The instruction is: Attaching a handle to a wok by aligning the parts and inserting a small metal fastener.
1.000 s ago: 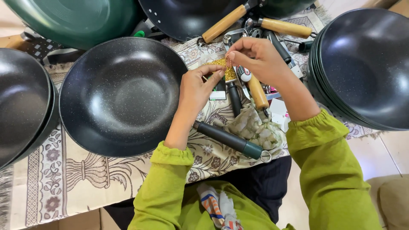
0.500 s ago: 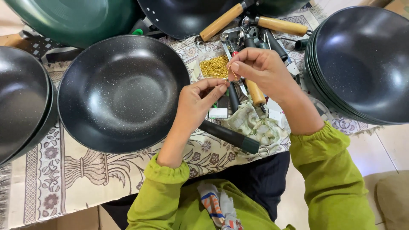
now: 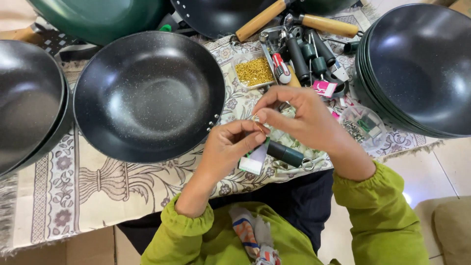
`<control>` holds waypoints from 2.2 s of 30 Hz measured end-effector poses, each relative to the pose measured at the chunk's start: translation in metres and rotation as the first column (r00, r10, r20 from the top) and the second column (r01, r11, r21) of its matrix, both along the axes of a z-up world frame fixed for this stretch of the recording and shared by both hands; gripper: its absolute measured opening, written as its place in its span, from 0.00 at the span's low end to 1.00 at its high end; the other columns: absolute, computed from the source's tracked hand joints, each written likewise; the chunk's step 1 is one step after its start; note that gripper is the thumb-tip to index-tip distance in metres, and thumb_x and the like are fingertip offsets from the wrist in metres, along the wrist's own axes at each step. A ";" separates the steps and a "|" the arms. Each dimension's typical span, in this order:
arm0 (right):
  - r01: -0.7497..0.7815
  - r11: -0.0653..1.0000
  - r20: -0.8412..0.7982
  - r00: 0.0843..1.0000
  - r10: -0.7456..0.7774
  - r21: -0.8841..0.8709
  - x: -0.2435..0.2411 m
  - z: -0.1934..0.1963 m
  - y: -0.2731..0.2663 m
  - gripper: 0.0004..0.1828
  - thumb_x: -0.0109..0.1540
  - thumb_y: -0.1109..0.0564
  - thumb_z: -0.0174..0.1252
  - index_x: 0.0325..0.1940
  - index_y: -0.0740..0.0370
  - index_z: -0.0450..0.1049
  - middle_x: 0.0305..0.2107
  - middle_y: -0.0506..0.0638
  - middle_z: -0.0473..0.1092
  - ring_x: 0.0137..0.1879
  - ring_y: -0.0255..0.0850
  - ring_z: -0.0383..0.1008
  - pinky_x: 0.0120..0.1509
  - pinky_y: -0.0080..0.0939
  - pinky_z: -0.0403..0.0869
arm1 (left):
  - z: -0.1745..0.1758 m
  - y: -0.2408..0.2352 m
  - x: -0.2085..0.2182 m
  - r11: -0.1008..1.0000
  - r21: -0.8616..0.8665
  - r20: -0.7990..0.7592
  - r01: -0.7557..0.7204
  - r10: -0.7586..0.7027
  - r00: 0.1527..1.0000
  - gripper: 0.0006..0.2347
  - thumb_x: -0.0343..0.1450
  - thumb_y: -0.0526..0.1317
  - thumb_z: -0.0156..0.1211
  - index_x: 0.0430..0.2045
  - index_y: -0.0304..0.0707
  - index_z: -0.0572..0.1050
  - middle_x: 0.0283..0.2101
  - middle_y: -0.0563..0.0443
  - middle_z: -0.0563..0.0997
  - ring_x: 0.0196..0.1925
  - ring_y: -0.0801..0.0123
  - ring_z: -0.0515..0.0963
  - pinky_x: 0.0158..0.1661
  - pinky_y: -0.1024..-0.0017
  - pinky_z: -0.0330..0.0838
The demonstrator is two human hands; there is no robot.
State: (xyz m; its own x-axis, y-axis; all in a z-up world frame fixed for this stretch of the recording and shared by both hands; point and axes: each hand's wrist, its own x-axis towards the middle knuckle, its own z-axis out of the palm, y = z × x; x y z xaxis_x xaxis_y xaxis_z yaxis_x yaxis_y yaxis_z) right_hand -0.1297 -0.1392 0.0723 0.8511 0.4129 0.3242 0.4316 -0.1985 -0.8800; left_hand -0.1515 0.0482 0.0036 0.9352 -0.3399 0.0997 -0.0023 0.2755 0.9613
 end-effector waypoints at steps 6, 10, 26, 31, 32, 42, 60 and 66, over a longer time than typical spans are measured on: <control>0.027 0.997 0.187 0.982 -0.012 -0.076 -0.029 -0.007 0.023 0.04 0.64 0.67 0.60 0.41 0.67 0.80 0.28 0.56 0.75 0.34 0.46 0.74 0.48 0.46 0.74 | -0.036 0.019 -0.026 0.986 -0.150 -0.031 -0.072 0.068 0.997 0.06 0.70 0.34 0.68 0.36 0.29 0.83 0.30 0.47 0.83 0.36 0.77 0.76 0.41 0.76 0.76; 0.087 0.994 0.263 0.962 -0.068 -0.061 -0.050 -0.026 0.036 0.06 0.64 0.65 0.63 0.45 0.66 0.80 0.33 0.55 0.75 0.38 0.45 0.76 0.48 0.45 0.76 | -0.049 0.025 -0.042 0.972 -0.196 -0.044 -0.132 0.126 0.991 0.06 0.71 0.34 0.67 0.35 0.28 0.82 0.29 0.49 0.82 0.36 0.77 0.75 0.40 0.77 0.73; 0.023 0.915 -0.308 0.945 0.111 0.403 -0.077 -0.107 0.055 0.15 0.70 0.60 0.51 0.47 0.77 0.77 0.31 0.59 0.73 0.36 0.42 0.77 0.42 0.44 0.80 | -0.064 0.032 -0.067 0.944 -0.204 0.018 -0.260 0.269 0.963 0.05 0.71 0.32 0.66 0.36 0.28 0.82 0.32 0.47 0.84 0.45 0.72 0.81 0.53 0.66 0.75; 0.047 0.863 -0.350 0.924 0.154 0.503 -0.075 -0.127 0.056 0.10 0.66 0.64 0.58 0.43 0.79 0.75 0.31 0.58 0.71 0.33 0.40 0.77 0.35 0.43 0.82 | -0.084 0.033 -0.067 0.948 -0.172 0.101 -0.266 0.286 0.953 0.04 0.71 0.31 0.67 0.35 0.27 0.82 0.32 0.43 0.85 0.43 0.70 0.81 0.52 0.66 0.75; 0.058 0.864 -0.361 0.921 0.147 0.500 -0.076 -0.127 0.057 0.09 0.65 0.65 0.59 0.42 0.79 0.75 0.30 0.57 0.70 0.33 0.40 0.77 0.35 0.41 0.82 | -0.087 0.033 -0.068 0.949 -0.150 0.105 -0.276 0.293 0.950 0.04 0.71 0.31 0.66 0.35 0.27 0.82 0.32 0.44 0.85 0.42 0.71 0.80 0.51 0.67 0.75; 0.076 0.901 -0.333 0.939 0.079 0.427 -0.074 -0.151 0.050 0.05 0.63 0.68 0.63 0.35 0.76 0.75 0.29 0.59 0.71 0.32 0.41 0.77 0.36 0.39 0.82 | -0.103 0.037 -0.072 0.954 -0.117 -0.012 -0.275 0.275 0.961 0.06 0.71 0.33 0.65 0.38 0.27 0.83 0.30 0.45 0.85 0.36 0.76 0.76 0.44 0.72 0.74; 0.223 0.969 0.009 0.974 -0.225 0.108 -0.090 -0.111 0.037 0.04 0.60 0.65 0.68 0.38 0.68 0.80 0.28 0.54 0.78 0.33 0.37 0.78 0.39 0.37 0.77 | -0.113 0.042 -0.069 0.925 -0.122 -0.284 -0.359 0.314 0.906 0.06 0.70 0.38 0.68 0.28 0.32 0.82 0.38 0.45 0.86 0.39 0.78 0.76 0.39 0.79 0.69; 0.295 0.951 0.024 0.954 -0.298 0.089 -0.094 -0.110 0.029 0.04 0.59 0.65 0.69 0.37 0.67 0.80 0.28 0.55 0.78 0.32 0.38 0.78 0.39 0.37 0.77 | -0.119 0.044 -0.066 0.885 -0.121 -0.336 -0.450 0.390 0.858 0.08 0.70 0.39 0.67 0.34 0.31 0.83 0.36 0.49 0.85 0.34 0.82 0.77 0.35 0.83 0.71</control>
